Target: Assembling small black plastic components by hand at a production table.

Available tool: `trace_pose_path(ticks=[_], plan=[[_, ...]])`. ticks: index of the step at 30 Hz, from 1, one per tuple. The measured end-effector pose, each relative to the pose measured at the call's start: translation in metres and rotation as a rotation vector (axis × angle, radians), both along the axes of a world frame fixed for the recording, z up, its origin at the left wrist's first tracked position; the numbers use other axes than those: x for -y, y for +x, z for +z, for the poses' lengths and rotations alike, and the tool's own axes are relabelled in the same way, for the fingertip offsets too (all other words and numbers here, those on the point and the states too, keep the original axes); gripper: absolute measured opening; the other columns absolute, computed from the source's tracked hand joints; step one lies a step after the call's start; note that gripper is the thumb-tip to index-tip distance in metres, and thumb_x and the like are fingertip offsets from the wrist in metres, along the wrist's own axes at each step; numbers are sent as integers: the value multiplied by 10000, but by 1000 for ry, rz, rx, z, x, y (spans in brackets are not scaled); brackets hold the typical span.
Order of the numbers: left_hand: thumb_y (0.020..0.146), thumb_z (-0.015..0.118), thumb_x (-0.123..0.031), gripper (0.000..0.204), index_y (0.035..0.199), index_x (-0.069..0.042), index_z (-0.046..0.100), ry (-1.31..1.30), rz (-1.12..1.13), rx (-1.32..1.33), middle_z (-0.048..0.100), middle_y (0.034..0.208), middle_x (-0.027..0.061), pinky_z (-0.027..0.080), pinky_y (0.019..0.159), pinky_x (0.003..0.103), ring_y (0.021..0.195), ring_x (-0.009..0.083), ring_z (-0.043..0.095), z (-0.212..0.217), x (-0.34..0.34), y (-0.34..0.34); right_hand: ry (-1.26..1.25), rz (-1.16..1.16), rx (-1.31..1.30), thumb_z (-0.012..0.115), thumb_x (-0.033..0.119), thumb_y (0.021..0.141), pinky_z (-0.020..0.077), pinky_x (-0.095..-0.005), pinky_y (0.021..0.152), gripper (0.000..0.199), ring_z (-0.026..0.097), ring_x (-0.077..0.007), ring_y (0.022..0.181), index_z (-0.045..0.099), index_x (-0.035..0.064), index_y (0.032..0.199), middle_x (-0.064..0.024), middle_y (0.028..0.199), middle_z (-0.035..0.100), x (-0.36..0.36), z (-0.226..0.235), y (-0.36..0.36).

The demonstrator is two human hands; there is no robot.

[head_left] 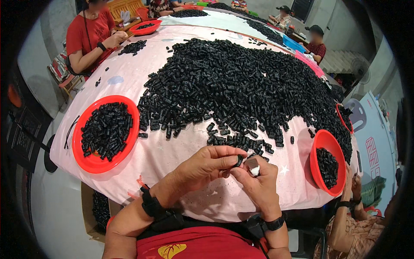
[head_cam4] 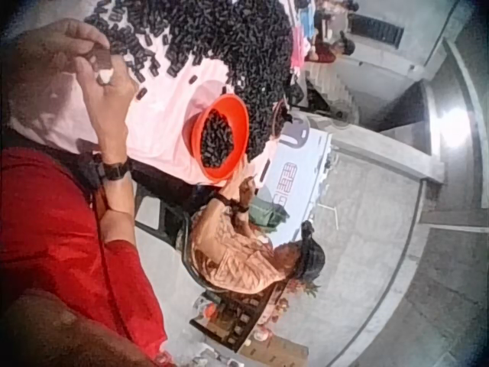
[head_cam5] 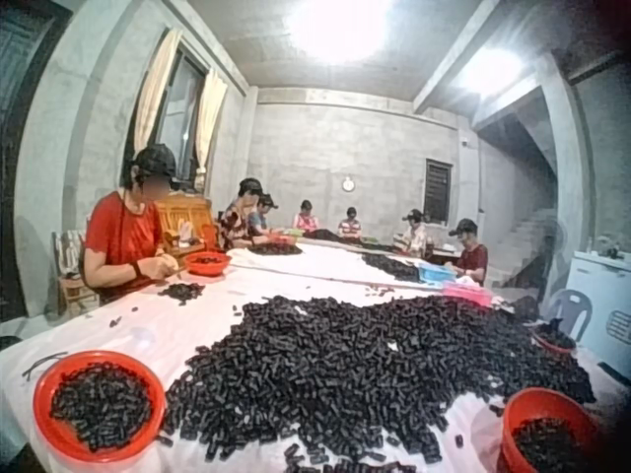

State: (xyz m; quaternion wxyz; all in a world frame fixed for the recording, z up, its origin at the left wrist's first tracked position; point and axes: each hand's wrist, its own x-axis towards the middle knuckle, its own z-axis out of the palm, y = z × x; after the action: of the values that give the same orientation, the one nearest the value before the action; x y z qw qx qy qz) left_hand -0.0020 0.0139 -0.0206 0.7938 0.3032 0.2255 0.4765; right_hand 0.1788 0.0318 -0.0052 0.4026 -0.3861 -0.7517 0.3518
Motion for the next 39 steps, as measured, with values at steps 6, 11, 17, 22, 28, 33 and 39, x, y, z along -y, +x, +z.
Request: trace_pose_path(ticks=[6,11,17,22,28,33,39], plan=[[907,574,-141,358,1221,19,511,29,-43,-4,613,1091,105,484,886,280,995,153,600,-2,-2,0,-19,37,79,782,286,733,450,-243,491,305,563,-90,536,638,24,795,-50,607,608,-5,-2,1],[906,576,-142,362,1221,23,509,26,-51,-24,609,1112,107,482,896,290,1019,162,593,-4,-2,0,-32,31,110,781,330,722,465,-261,502,357,598,-119,552,653,17,837,-76,627,631,-5,-2,1],[904,579,-144,356,1212,25,518,5,-24,-35,608,1120,106,483,891,286,1016,158,593,-4,-1,-1,-18,52,115,765,321,741,478,-272,511,343,631,-153,568,664,22,876,-89,659,655,-5,-1,0],[908,574,-151,346,1209,14,526,39,-37,-79,625,1063,73,494,832,251,949,119,605,-6,-3,-1,-47,46,148,764,313,743,476,-278,507,335,633,-157,569,669,27,888,-97,657,652,-7,-5,2],[908,579,-167,328,1197,-17,543,-38,38,-67,633,1021,46,493,808,239,899,97,608,0,0,0,3,14,162,770,269,742,473,-268,493,294,648,-139,595,645,22,839,-100,665,646,-4,-4,1],[905,581,-165,284,1161,-42,561,-61,69,-87,630,980,30,484,757,235,849,84,603,-1,-1,-1,105,-43,72,792,165,719,484,-226,487,262,657,-121,625,604,11,818,-79,702,654,1,4,-5],[901,587,-169,215,1083,-54,571,-81,123,-119,618,895,-1,461,708,212,784,69,582,-3,-1,-1,197,-50,18,723,53,757,493,-201,508,181,638,-88,636,614,-6,888,-73,761,660,1,3,-5]])
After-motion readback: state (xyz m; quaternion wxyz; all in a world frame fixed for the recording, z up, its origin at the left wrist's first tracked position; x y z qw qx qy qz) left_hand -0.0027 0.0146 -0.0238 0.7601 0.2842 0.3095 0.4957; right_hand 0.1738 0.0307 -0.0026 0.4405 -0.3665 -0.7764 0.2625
